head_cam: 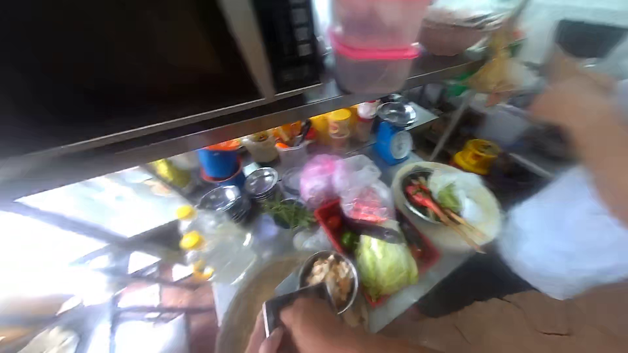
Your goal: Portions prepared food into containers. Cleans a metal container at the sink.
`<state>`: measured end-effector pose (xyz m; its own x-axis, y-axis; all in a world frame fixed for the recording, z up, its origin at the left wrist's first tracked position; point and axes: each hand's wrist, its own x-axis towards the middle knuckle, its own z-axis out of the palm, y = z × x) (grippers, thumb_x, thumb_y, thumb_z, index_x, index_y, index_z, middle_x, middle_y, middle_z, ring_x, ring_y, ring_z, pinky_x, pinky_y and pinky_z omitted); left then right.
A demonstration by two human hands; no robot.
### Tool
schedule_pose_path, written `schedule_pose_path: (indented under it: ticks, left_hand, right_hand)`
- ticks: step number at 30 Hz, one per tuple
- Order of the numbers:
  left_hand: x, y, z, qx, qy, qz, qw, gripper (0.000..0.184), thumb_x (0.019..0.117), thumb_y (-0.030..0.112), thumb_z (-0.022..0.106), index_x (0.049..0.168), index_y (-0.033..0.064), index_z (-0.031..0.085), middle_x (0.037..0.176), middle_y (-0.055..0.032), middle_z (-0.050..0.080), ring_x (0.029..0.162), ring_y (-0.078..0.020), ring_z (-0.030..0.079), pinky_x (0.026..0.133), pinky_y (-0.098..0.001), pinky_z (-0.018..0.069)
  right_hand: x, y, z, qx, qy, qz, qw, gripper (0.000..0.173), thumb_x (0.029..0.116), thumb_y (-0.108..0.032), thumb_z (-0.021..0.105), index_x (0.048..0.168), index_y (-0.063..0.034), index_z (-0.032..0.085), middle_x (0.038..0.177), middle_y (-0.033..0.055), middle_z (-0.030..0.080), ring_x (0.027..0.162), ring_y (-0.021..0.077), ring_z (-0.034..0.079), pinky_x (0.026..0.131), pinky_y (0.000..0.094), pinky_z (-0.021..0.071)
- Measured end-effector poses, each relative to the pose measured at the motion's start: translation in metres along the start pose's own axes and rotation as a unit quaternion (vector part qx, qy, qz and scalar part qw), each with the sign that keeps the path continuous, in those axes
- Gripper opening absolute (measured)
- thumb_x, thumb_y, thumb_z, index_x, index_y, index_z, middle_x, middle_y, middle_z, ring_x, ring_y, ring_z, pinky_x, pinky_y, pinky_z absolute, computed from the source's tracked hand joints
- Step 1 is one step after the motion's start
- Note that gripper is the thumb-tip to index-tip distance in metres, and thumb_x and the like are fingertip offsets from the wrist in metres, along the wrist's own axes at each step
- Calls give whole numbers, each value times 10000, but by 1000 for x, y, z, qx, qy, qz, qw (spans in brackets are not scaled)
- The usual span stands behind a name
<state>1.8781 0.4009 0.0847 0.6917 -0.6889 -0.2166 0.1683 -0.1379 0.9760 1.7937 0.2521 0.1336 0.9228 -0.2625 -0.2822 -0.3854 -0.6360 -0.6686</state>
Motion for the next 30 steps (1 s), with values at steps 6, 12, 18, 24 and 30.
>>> schedule_pose_path:
  ticks: [6, 12, 18, 24, 30]
  left_hand:
    - [7, 4, 1, 24, 78, -26, 996, 602, 991, 184, 437, 1561, 4, 367, 1506, -162, 521, 1303, -145, 573, 1077, -344, 488]
    - [17, -8, -5, 28, 107, -56, 992, 687, 970, 282, 531, 1598, 77, 342, 1580, -97, 463, 1378, -156, 527, 1106, -372, 487]
    - [21, -16, -24, 60, 148, -66, 985, 727, 947, 315, 563, 1610, 124, 333, 1571, -63, 478, 1367, -144, 536, 1100, -387, 499]
    - [20, -22, -36, 59, 179, -77, 979, 715, 960, 365, 533, 1607, 131, 340, 1530, -65, 523, 1323, -158, 576, 1053, -392, 535]
    - [27, -17, -33, 14, 186, -61, 981, 777, 933, 427, 604, 1601, 123, 350, 1579, -61, 465, 1394, -180, 513, 1106, -424, 500]
  right_hand:
    - [17, 13, 0, 86, 170, -71, 979, 203, 875, -242, 720, 1066, -178, 743, 1034, 75, 673, 960, 211, 672, 808, 419, 595]
    - [15, 63, -33, 105, 230, -50, 966, 172, 893, -243, 695, 1035, -161, 749, 1041, 32, 705, 993, 151, 677, 851, 392, 597]
    - [43, 138, 2, -151, 142, 12, 978, 297, 947, -206, 614, 1227, -191, 712, 1304, 123, 644, 1260, 348, 576, 1017, 540, 519]
    - [55, 146, 38, -267, 103, 17, 958, 435, 982, -369, 532, 1410, -301, 567, 1515, 128, 515, 1377, 433, 479, 1018, 664, 452]
    - [43, 114, 2, -197, -30, 90, 976, 641, 984, -459, 571, 1587, -400, 362, 1701, 88, 254, 1548, 468, 180, 1162, 755, 215]
